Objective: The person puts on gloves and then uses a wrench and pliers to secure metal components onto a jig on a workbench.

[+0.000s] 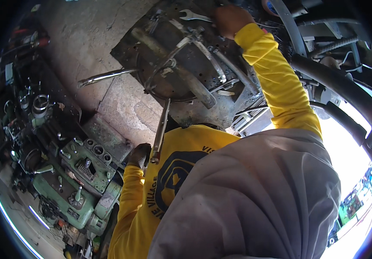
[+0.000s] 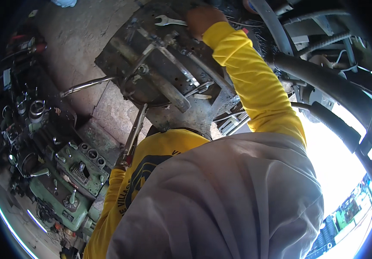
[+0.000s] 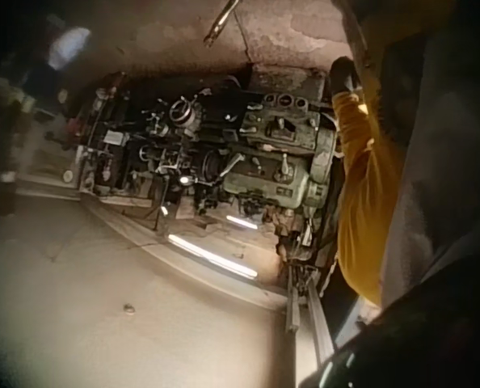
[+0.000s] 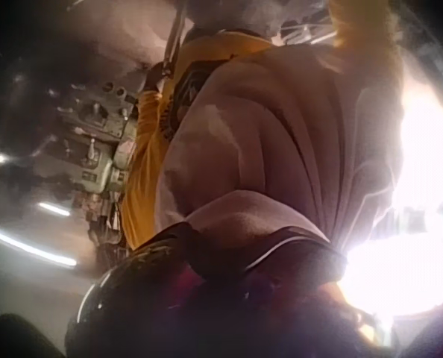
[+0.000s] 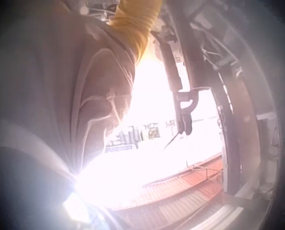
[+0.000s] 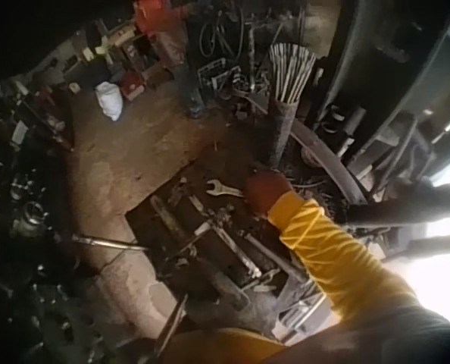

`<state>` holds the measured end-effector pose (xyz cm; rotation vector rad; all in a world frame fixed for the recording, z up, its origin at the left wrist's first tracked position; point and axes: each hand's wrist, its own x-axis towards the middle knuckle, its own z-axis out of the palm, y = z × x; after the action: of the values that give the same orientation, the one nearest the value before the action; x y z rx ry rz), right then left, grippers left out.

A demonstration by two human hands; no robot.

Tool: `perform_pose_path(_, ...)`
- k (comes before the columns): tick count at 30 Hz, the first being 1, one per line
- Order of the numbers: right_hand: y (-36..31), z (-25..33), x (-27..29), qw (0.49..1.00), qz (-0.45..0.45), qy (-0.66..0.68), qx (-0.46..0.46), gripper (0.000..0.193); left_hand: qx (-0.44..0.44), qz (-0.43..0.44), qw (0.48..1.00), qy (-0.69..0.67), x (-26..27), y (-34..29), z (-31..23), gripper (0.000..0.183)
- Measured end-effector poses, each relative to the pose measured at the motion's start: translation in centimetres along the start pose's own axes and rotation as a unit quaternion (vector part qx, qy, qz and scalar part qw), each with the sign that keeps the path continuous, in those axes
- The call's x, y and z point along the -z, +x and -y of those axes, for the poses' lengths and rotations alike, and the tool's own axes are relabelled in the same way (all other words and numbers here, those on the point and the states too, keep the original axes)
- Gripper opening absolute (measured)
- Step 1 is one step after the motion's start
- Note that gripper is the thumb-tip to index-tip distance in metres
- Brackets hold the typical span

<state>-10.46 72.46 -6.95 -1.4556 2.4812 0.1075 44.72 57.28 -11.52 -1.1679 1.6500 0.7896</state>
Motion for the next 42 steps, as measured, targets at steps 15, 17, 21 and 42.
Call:
perform_pose_path(15, 2.3, -6.3, -4.3, 0.989, -0.057, -0.049, 0.128, 0.03, -0.029, 0.075, 0.997, 0.011, -1.4, 1.4, 1.8, 0.028)
perform_pose_path(17, 0.8, -2.0, 1.9, 0.991, -0.053, 0.111, 0.056, 0.025, -0.017, 0.078, 0.997, 0.009, -2.1, 0.9, 2.3, 0.034)
perform_pose_path(21, -1.1, -1.6, 5.4, 0.917, -0.207, 0.339, 0.031, 0.011, -0.052, 0.072, 0.995, 0.053, -1.8, 1.5, 2.1, 0.032)
perform_pose_path(42, -4.7, 0.5, 2.0, 0.921, -0.014, 0.34, 0.19, 0.026, -0.049, 0.036, 0.991, -0.122, -1.8, 0.0, 1.7, 0.025)
